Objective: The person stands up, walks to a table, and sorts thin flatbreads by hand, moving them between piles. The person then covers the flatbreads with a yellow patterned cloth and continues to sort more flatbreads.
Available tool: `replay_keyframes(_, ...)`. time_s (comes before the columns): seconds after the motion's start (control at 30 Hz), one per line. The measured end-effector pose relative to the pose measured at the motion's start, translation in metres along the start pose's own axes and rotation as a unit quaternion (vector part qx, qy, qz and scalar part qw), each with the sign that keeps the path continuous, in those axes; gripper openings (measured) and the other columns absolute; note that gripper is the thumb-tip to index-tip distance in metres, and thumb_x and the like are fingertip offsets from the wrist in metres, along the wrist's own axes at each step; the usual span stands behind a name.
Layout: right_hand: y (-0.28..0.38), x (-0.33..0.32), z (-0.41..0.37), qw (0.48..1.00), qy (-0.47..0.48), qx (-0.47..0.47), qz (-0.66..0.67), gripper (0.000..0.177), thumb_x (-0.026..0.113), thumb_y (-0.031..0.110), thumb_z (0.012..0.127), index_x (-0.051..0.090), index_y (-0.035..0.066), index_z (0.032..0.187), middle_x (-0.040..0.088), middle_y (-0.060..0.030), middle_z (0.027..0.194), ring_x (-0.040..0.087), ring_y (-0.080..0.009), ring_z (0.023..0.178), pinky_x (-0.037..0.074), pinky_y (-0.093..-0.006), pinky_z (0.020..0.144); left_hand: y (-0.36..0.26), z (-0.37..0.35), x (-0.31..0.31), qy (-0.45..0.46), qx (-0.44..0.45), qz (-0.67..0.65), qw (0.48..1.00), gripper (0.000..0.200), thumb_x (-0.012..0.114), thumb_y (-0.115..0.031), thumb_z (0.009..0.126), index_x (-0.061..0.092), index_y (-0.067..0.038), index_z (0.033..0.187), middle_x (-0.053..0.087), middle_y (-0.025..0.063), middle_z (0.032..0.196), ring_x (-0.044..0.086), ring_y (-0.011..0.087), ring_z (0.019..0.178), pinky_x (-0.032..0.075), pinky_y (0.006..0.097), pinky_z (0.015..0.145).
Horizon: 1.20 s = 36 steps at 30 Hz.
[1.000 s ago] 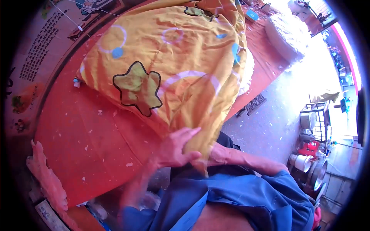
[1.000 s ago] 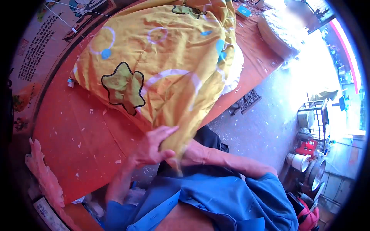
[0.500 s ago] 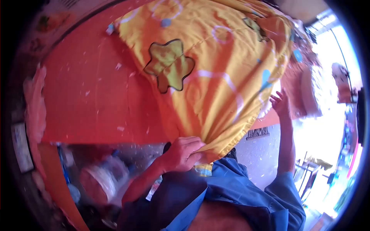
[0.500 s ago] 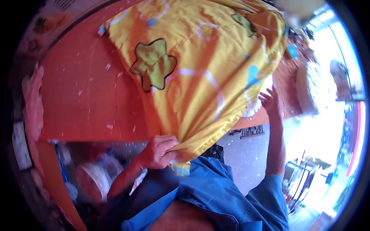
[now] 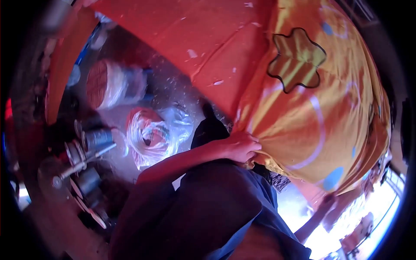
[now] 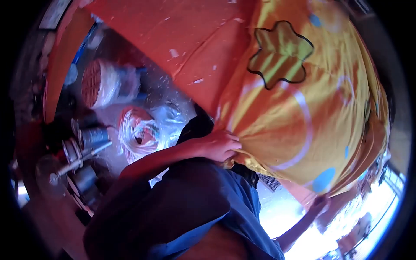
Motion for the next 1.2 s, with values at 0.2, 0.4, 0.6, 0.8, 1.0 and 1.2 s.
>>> replay_keyframes(0.2, -0.048, 0.025, 0.004, 0.965, -0.011, 0.023, -0.263, 0.047, 0.070, 0.048, 0.085, 0.065, 0.001, 0.091, 0.061, -0.0083, 0.073, 0.055, -0.0164, 0.057, 0.046, -0.0290, 0.049, 0.029, -0.015, 0.023, 0.065, -0.046, 0.056, 0.995, 0.024, 0.069, -0.020, 0.077, 0.065, -0.006, 0.096, 0.064, 0.0112, 0.099, 0.063, 0.0306, 0.092, 0.052, 0.0408, 0.083)
replay_keyframes(0.4, 0.033, 0.148, 0.051, 0.743, -0.167, -0.435, -0.480, 0.053, 0.071, 0.048, 0.086, 0.066, -0.002, 0.102, 0.066, -0.0155, 0.089, 0.063, -0.0273, 0.078, 0.052, -0.0369, 0.071, 0.064, -0.097, -0.030, -0.104, -0.135, -0.068, 0.983, 0.027, 0.060, -0.024, 0.090, 0.063, -0.004, 0.109, 0.065, 0.0161, 0.104, 0.063, 0.0358, 0.095, 0.051, 0.0443, 0.082)
replay_keyframes(0.6, 0.093, 0.444, -0.183, 0.539, 0.094, -0.660, -0.514, 0.041, 0.068, 0.032, 0.089, 0.063, 0.004, 0.119, 0.063, -0.0169, 0.118, 0.057, -0.0370, 0.111, 0.047, -0.0473, 0.094, 0.130, -0.220, -0.069, -0.117, -0.273, 0.076, 0.952, 0.026, 0.062, -0.026, 0.087, 0.063, -0.007, 0.104, 0.066, 0.0163, 0.098, 0.064, 0.0353, 0.091, 0.050, 0.0486, 0.079)
replay_keyframes(0.8, 0.053, 0.497, -0.213, 0.560, 0.094, -0.641, -0.516, 0.051, 0.064, 0.033, 0.089, 0.054, 0.000, 0.127, 0.055, -0.0237, 0.126, 0.051, -0.0424, 0.120, 0.040, -0.0536, 0.102, 0.147, -0.329, -0.093, -0.172, -0.454, 0.040, 0.873, 0.034, 0.063, -0.031, 0.087, 0.063, -0.006, 0.109, 0.066, 0.0177, 0.101, 0.065, 0.0362, 0.094, 0.051, 0.0490, 0.077)
replay_keyframes(1.0, 0.049, 0.519, -0.230, 0.548, -0.003, -0.671, -0.500, 0.039, 0.055, 0.032, 0.094, 0.061, 0.002, 0.119, 0.060, -0.0203, 0.118, 0.055, -0.0399, 0.115, 0.044, -0.0501, 0.099, 0.173, -0.367, -0.076, -0.315, -0.425, 0.068, 0.846, 0.026, 0.061, -0.031, 0.087, 0.061, -0.009, 0.100, 0.065, 0.0160, 0.086, 0.065, 0.0349, 0.083, 0.051, 0.0480, 0.071)
replay_keyframes(1.2, 0.051, 0.546, -0.236, 0.576, -0.027, -0.626, -0.525, 0.039, 0.056, 0.032, 0.094, 0.061, 0.002, 0.118, 0.061, -0.0205, 0.117, 0.055, -0.0396, 0.113, 0.044, -0.0496, 0.098, 0.222, -0.348, -0.147, -0.193, -0.441, -0.007, 0.876, 0.028, 0.061, -0.028, 0.089, 0.063, -0.007, 0.107, 0.066, 0.0166, 0.096, 0.065, 0.0353, 0.091, 0.052, 0.0462, 0.080)
Point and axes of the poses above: each hand's wrist, its own z-axis towards the middle knuckle, its own x-axis out of the palm, y = z × x, the point moved 1 cm from there along z, towards the middle knuckle
